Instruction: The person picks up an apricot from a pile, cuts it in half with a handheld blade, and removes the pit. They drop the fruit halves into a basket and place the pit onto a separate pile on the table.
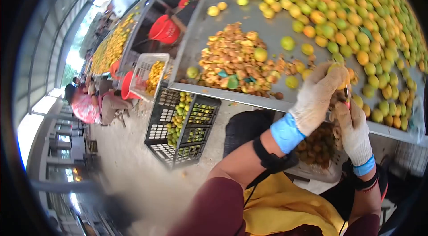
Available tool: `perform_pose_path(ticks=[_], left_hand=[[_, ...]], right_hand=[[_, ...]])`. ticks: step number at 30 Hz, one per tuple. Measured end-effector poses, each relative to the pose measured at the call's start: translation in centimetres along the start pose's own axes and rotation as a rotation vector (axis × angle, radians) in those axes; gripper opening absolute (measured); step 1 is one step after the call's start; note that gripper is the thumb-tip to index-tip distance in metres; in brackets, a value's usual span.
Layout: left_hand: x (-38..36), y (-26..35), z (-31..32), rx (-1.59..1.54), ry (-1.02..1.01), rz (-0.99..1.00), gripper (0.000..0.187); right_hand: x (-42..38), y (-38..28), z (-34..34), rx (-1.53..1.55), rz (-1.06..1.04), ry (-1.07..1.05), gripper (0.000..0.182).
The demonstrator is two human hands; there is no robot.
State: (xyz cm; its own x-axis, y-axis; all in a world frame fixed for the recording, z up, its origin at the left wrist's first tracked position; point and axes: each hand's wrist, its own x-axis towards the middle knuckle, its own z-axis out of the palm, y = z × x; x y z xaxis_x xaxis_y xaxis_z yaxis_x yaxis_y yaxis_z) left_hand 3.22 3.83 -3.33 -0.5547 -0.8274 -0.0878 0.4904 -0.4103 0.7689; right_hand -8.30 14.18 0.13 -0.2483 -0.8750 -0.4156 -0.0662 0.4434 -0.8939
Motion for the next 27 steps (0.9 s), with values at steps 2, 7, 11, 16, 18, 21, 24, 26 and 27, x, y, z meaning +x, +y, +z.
perform_pose_path(ticks=[2, 7, 11, 16, 18, 21, 24, 26, 27], left_hand=[[0.4, -0.2, -0.4, -0.169, 0.006, -0.017, 0.029], [-0.5, 3.4, 0.4, 0.494, 0.116, 0.044, 0.026], [-0.6, 2.0, 0.0, 0.357, 0.124, 0.158, 0.029], [-0.4, 0.4, -1.1, -0.171, 0.183, -0.068, 0.04], [-0.9, 1.3, -0.8, -0.142, 0.142, -0.123, 0.04], [-0.7, 2.6, -1.1, 0.242, 0.144, -0.053, 0.037], [-0.6, 2.2, -1.1, 0.347, 0.152, -0.064, 0.036], [-0.6, 1.2, -1.0, 0.04, 0.152, 0.002, 0.036], [-0.6, 0.8, -1.2, 0.038, 0.155, 0.002, 0.036]], right_hand=[[0.8, 1.1, 0.7, 0.006, -0.05, 0.007, 0.034], [0.4, 0.0, 0.2, 0.093, -0.06, -0.042, 0.033], [0.6, 1.0, 1.1, -0.015, -0.048, -0.048, 0.033], [1.2, 3.1, 2.1, -0.113, -0.083, 0.108, 0.036], [2.1, 5.1, 0.9, -0.095, -0.134, 0.026, 0.036], [0.6, 1.9, 0.6, -0.008, -0.031, -0.05, 0.033], [1.5, 3.0, 1.3, -0.06, -0.092, -0.028, 0.033], [2.3, 4.0, 0.9, -0.102, -0.112, -0.033, 0.034], [2.6, 4.3, 0.8, -0.144, -0.133, -0.038, 0.035]])
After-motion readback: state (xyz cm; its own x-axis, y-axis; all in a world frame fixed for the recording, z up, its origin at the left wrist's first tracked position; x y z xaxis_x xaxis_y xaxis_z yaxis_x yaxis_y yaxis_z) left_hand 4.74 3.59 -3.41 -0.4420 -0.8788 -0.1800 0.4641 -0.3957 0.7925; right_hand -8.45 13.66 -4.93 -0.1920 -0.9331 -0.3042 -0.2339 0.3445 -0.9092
